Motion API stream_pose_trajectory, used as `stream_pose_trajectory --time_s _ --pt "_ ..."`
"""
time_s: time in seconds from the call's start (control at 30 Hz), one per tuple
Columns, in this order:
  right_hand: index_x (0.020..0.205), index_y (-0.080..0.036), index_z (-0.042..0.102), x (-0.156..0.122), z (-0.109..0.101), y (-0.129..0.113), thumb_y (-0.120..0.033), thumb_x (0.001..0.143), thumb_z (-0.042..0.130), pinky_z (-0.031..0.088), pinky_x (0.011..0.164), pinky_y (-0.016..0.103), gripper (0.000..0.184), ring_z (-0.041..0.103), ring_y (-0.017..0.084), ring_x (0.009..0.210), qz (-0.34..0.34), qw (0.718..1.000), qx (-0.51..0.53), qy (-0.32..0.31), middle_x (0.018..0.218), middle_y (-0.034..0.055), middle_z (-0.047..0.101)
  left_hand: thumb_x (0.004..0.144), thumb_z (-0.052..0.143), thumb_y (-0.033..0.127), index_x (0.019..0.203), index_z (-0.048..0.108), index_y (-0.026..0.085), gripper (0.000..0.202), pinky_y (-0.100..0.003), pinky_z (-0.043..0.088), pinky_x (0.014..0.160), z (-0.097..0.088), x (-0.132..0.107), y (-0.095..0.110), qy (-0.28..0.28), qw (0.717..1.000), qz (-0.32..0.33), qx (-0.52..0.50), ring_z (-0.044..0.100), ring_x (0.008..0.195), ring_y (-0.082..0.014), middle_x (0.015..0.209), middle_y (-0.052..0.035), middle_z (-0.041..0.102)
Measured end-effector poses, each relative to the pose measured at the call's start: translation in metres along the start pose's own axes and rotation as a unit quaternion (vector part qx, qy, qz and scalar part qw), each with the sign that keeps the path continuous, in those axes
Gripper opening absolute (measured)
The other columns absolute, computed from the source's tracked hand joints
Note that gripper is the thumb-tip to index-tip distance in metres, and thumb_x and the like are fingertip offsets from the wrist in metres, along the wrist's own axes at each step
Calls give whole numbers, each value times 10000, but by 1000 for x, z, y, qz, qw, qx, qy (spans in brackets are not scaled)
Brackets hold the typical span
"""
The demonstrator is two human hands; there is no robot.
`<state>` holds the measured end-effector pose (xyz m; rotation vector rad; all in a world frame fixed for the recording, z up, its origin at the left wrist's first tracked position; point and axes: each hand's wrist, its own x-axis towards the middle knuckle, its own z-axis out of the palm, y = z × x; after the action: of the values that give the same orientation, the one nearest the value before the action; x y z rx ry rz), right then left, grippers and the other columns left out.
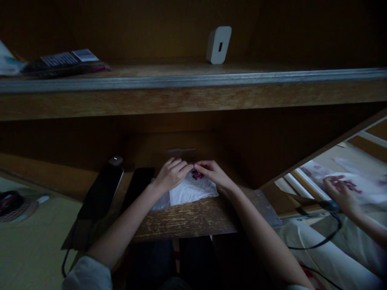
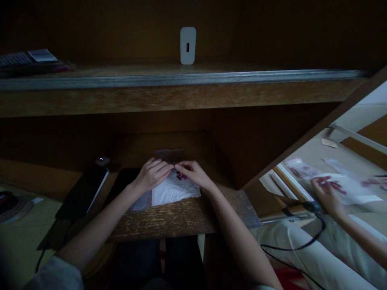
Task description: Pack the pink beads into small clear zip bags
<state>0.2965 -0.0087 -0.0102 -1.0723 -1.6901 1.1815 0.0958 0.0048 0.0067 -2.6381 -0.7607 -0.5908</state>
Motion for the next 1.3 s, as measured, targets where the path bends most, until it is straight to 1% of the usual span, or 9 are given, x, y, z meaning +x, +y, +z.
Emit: stream_pose_trajectory --time_s 0.17,0.37,0.43,0.53,0.67,0.83,0.93,1.13,1.3 --pt "724 -142 655 2 3 8 -470 808 562 362 509 210 352 461 98 542 39 999 31 19 600 -6 561 904 437 147 1050 586 180 211 -321 420 694 19 -6 8 48 999 5 -21 575 771 -177 834 -41 657" --pt "719 -139 655 4 7 9 -382 765 606 362 540 215 252 446 91 542 40 997 65 13 605 -11 555 871 473 185 1065 541 192 206 -353 435 766 21 -8 12 50 995 -50 -72 575 878 -203 957 -63 642" --pt "734 -139 651 3 8 7 -362 764 598 355 531 213 232 435 89 538 43 996 83 15 610 -12 543 827 524 206 1107 502 187 282 -391 431 848 19 -8 12 48 988 -89 -113 552 999 -234 1099 -94 606" --pt "721 -144 623 2 8 2 -317 773 568 349 526 209 189 427 89 547 47 994 99 13 620 -16 517 733 602 213 1229 393 192 539 -454 370 984 16 -8 10 31 974 -119 -190 451 1185 -277 1287 -123 496" --pt "676 -155 564 0 9 -2 -253 777 522 346 534 211 146 404 89 540 39 995 90 10 598 -30 469 665 609 162 1292 300 221 702 -479 376 989 13 -9 4 5 954 -128 -270 429 1207 -288 1293 -113 466" --pt "671 -160 538 1 7 4 -270 804 495 350 549 225 178 422 99 557 23 998 54 4 603 -24 475 671 608 146 1298 287 213 707 -473 383 1002 12 -11 3 -9 935 -134 -327 415 1213 -285 1284 -130 430" --pt "690 -156 546 2 6 9 -265 807 498 357 565 225 167 439 101 579 15 999 42 -3 629 -19 488 705 643 238 1295 314 232 676 -486 378 1002 12 -12 4 -31 937 -139 -318 407 1212 -295 1271 -118 429" --pt "709 -154 543 3 6 11 -309 826 517 359 563 223 196 447 105 599 0 999 31 -14 651 -15 487 688 636 612 1317 350 226 792 -496 390 965 14 -12 7 -63 952 -172 -245 449 1148 -323 1235 -130 452" --pt "735 -153 550 4 6 10 -387 823 551 364 572 223 250 432 107 609 1 1000 22 -16 668 -12 489 674 574 703 1307 382 228 814 -521 373 956 20 -14 7 -77 963 -169 -196 472 1108 -339 1195 -128 485"
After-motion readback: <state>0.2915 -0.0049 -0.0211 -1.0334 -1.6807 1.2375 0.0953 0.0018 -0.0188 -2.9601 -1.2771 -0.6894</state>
